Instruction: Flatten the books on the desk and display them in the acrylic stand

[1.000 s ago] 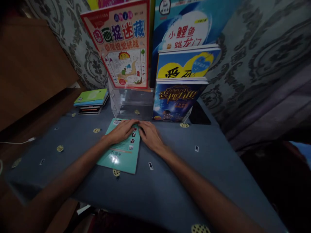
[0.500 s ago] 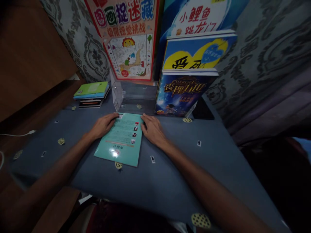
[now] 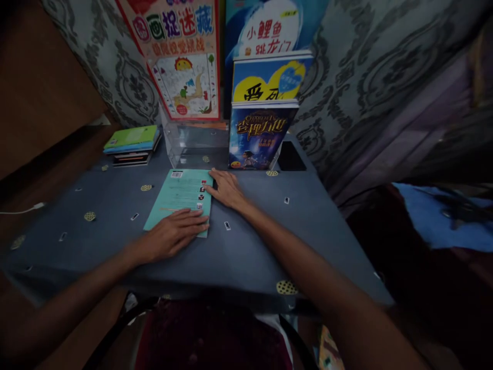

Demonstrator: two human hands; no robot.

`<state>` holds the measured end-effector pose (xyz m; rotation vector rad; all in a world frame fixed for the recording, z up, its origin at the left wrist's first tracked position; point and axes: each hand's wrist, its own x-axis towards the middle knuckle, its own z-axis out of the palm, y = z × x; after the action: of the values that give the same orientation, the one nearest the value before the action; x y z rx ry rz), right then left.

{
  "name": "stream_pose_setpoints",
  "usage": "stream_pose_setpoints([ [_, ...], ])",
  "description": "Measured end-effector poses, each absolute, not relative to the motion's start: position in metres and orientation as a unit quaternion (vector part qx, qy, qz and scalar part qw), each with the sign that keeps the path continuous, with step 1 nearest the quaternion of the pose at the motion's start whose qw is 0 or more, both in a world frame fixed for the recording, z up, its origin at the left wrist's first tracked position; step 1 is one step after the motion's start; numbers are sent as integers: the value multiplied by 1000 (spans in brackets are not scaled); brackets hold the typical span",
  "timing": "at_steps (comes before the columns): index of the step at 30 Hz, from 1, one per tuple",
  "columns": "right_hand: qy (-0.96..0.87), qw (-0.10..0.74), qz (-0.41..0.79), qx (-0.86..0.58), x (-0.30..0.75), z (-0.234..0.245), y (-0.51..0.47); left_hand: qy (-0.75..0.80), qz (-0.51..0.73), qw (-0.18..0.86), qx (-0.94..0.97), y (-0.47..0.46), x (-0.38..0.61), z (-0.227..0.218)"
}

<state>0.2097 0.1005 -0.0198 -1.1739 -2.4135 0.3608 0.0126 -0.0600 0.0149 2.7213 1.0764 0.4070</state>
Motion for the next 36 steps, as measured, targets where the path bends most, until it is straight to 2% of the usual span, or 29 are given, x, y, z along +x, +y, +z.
stream_pose_setpoints([
  [7,-877,184,122,-426,208,-9,95,378,136,102,910,-84,14,19],
  [13,-872,141,106,-457,202,-6,63,403,224,116,880,-85,0,9],
  [18,-910,141,98,-377,208,-9,9,582,248,61,772,-89,-46,-3],
  [23,-940,124,111,-297,213,-2,-22,606,208,53,766,-91,-63,-7],
  [28,-947,137,145,-252,220,-2,-19,601,191,30,776,-92,-58,-6],
  [36,-938,217,187,-197,228,-26,-5,605,174,-101,771,-115,-36,-2],
])
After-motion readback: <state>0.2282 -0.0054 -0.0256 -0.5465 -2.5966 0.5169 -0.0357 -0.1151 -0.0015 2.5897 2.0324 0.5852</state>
